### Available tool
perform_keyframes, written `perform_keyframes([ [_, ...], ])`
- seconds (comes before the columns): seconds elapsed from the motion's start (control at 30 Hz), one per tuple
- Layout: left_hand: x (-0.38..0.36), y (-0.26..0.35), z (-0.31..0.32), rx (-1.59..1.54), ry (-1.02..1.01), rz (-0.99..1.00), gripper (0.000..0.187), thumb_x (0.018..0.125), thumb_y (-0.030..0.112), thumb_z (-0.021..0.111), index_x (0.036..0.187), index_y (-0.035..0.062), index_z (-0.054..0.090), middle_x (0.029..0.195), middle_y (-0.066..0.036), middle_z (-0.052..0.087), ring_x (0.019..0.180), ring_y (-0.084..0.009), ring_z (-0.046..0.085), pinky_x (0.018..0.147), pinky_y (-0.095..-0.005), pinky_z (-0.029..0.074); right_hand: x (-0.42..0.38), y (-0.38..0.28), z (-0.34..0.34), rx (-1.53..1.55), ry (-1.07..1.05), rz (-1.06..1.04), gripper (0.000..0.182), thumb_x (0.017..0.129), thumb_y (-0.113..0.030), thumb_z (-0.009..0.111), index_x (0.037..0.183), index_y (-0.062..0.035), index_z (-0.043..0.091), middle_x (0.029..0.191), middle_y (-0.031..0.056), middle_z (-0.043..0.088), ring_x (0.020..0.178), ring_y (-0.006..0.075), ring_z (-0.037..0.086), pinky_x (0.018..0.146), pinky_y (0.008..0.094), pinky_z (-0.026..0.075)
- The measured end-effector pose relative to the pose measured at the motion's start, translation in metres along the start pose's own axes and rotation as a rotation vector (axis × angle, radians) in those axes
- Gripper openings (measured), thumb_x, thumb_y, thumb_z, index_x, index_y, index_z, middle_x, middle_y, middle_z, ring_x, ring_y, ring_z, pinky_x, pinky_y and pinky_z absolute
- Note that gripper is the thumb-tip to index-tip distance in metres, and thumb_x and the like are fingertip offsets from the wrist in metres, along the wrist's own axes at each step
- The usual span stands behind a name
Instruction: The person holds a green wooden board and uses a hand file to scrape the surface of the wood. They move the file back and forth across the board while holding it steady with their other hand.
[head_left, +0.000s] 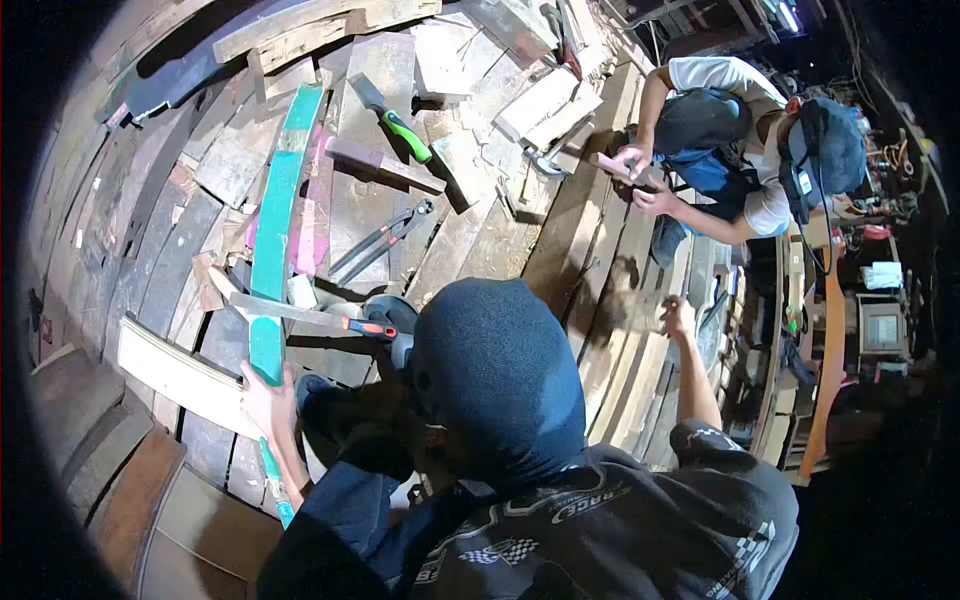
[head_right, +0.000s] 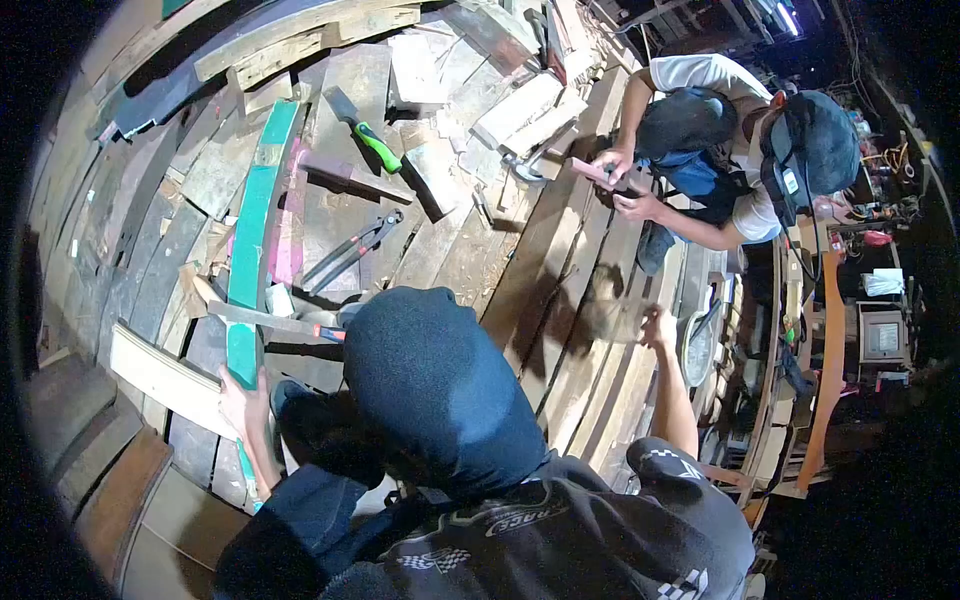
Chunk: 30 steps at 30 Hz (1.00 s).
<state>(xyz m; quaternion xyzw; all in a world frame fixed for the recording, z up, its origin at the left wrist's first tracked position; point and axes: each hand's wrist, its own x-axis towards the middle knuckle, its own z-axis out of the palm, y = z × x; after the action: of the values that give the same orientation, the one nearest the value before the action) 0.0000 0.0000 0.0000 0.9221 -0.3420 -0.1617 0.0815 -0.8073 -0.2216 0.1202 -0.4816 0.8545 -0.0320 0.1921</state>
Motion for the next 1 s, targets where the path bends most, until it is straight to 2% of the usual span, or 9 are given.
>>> perform_keyframes([
  [0.17, 0.009, -0.013, 0.01, -0.01, 0.079, 0.054, 0.06, 0.085, 0.042, 0.076, 0.126, 0.0075, 0.05, 0.105, -0.025, 0.071, 0.092, -0.0494, 0.068, 0.082, -0.0579, 0.052, 0.018, -0.025, 0.021, 0.335, 0.126, 0.124, 0.023, 0.093, -0.004, 0.052, 0.104, 0.0053, 0.069, 0.087, 0.0154, 0.072, 0.064, 0.0255, 0.072, 0.044, 0.0418, 0.056],
  [0.2, 0.015, -0.008, 0.013, -0.04, 0.084, 0.064, 0.061, 0.084, 0.042, 0.077, 0.127, 0.0069, 0.05, 0.105, -0.026, 0.07, 0.092, -0.0492, 0.068, 0.082, -0.0578, 0.052, 0.037, -0.017, 0.028, 0.019, 0.228, -0.015, 0.025, 0.093, -0.009, 0.051, 0.103, 0.0051, 0.07, 0.085, 0.0174, 0.072, 0.059, 0.027, 0.071, 0.042, 0.0415, 0.054],
  [0.33, 0.005, -0.002, 0.003, -0.011, 0.026, 0.015, 0.064, 0.083, 0.043, 0.078, 0.126, 0.005, 0.05, 0.102, -0.026, 0.07, 0.09, -0.0497, 0.068, 0.081, -0.057, 0.053, 0.043, -0.023, 0.014, 0.244, 0.034, 0.245, 0.033, 0.097, -0.013, 0.055, 0.128, -0.0005, 0.062, 0.081, 0.0216, 0.07, 0.05, 0.0313, 0.067, 0.039, 0.0435, 0.053],
  [0.43, 0.004, -0.004, 0.004, -0.048, -0.02, 0.011, 0.064, 0.083, 0.043, 0.078, 0.126, 0.0049, 0.05, 0.101, -0.026, 0.07, 0.091, -0.0496, 0.068, 0.08, -0.0577, 0.053, 0.064, -0.011, 0.001, -0.245, 0.252, 0.21, 0.037, 0.096, -0.024, 0.058, 0.11, 0.009, 0.067, 0.086, 0.0252, 0.073, 0.056, 0.0351, 0.071, 0.043, 0.0449, 0.057],
  [0.57, 0.002, 0.004, -0.006, -0.026, -0.05, 0.003, 0.063, 0.083, 0.042, 0.078, 0.125, 0.0043, 0.05, 0.1, -0.027, 0.07, 0.088, -0.0493, 0.069, 0.076, -0.0581, 0.053, -0.032, -0.149, -0.003, -0.492, 0.65, 0.003, 0.033, 0.095, -0.026, 0.061, 0.103, 0.0041, 0.069, 0.087, 0.0276, 0.072, 0.085, 0.0418, 0.073, 0.075, 0.0497, 0.058],
  [0.63, 0.002, -0.011, 0.011, -0.051, 0.04, 0.037, 0.064, 0.083, 0.042, 0.078, 0.125, 0.0039, 0.05, 0.1, -0.027, 0.07, 0.087, -0.0491, 0.069, 0.076, -0.0577, 0.053, -0.107, -0.249, 0.024, -0.067, 0.446, -0.495, 0.023, 0.096, -0.019, 0.059, 0.1, 0.0018, 0.067, 0.088, 0.0271, 0.071, 0.082, 0.0409, 0.073, 0.07, 0.0488, 0.055],
  [0.7, 0.001, -0.012, 0.015, -0.056, 0.076, 0.068, 0.065, 0.083, 0.042, 0.078, 0.127, 0.0036, 0.05, 0.1, -0.026, 0.07, 0.088, -0.049, 0.069, 0.076, -0.0574, 0.053, -0.116, -0.281, 0.079, -0.275, 0.341, -0.919, 0.012, 0.087, -0.013, 0.066, 0.091, -0.0038, 0.059, 0.083, 0.0193, 0.062, 0.073, 0.0377, 0.064, 0.064, 0.0433, 0.05],
  [0.77, 0.003, -0.005, 0.01, -0.036, 0.036, 0.037, 0.067, 0.083, 0.044, 0.078, 0.129, 0.0026, 0.051, 0.101, -0.027, 0.07, 0.09, -0.0493, 0.069, 0.078, -0.0576, 0.053, -0.177, -0.346, 0.137, 0.025, -0.063, -0.894, 0.02, 0.082, -0.013, 0.07, 0.095, -0.0057, 0.057, 0.086, 0.0155, 0.061, 0.081, 0.0355, 0.065, 0.073, 0.0438, 0.053],
  [1.0, 0.005, -0.004, 0.008, -0.058, 0.013, 0.027, 0.063, 0.084, 0.046, 0.078, 0.123, 0.0033, 0.052, 0.101, -0.028, 0.07, 0.089, -0.0498, 0.068, 0.076, -0.0577, 0.053, -0.261, -0.444, 0.276, -0.045, -0.433, -1.38, 0.069, 0.076, -0.038, 0.081, 0.125, 0.0022, 0.054, 0.117, 0.0229, 0.053, 0.108, 0.0422, 0.052, 0.097, 0.0516, 0.045],
])
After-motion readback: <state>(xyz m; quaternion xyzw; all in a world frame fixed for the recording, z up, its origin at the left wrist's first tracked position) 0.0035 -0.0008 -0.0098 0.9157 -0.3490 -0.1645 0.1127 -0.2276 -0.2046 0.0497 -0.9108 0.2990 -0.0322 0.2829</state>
